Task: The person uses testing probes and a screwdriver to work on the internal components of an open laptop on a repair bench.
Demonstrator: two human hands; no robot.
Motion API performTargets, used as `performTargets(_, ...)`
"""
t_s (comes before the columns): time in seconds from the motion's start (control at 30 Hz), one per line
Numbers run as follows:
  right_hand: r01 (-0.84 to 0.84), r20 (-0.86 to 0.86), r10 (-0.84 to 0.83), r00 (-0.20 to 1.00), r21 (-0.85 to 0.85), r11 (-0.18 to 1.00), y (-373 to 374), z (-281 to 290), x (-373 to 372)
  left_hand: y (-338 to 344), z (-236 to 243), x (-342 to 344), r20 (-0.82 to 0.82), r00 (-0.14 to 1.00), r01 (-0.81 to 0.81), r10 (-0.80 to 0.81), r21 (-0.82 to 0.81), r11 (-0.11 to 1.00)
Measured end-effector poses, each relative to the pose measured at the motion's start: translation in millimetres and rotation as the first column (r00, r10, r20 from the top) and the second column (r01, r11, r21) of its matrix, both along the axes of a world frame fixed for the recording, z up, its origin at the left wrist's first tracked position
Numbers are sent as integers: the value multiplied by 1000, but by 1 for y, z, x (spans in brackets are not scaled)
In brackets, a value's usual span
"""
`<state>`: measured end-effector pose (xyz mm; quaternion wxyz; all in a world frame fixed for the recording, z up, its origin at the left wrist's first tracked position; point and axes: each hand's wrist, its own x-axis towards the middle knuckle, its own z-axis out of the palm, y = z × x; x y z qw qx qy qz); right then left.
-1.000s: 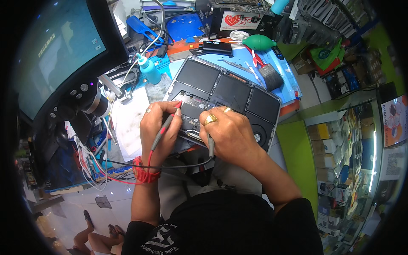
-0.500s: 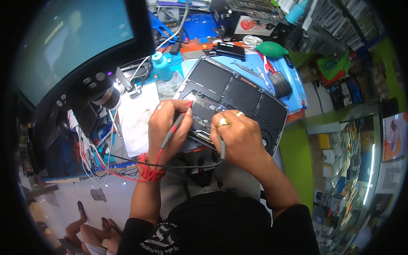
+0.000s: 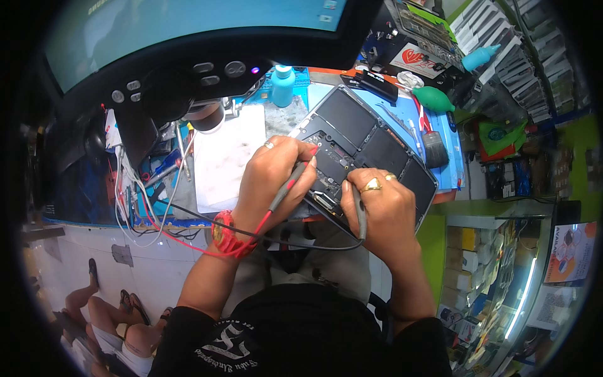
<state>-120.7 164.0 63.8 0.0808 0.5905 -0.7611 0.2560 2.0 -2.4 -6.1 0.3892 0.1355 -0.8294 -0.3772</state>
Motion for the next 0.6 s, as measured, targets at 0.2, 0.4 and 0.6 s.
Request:
performTargets(0.2, -48, -24, 51, 998, 137, 989, -20, 33, -20, 0, 1, -2, -4, 1000, 21, -21, 8, 1000)
performTargets(0.4, -62, 211, 7, 977, 255, 965, -49, 22, -46, -1, 1, -2, -6, 999, 34, -34, -1, 999)
performTargets(0.6, -47, 220, -27, 975, 321, 946, -53, 19, -47, 0, -2, 0, 12, 1000, 27, -26, -12, 1000)
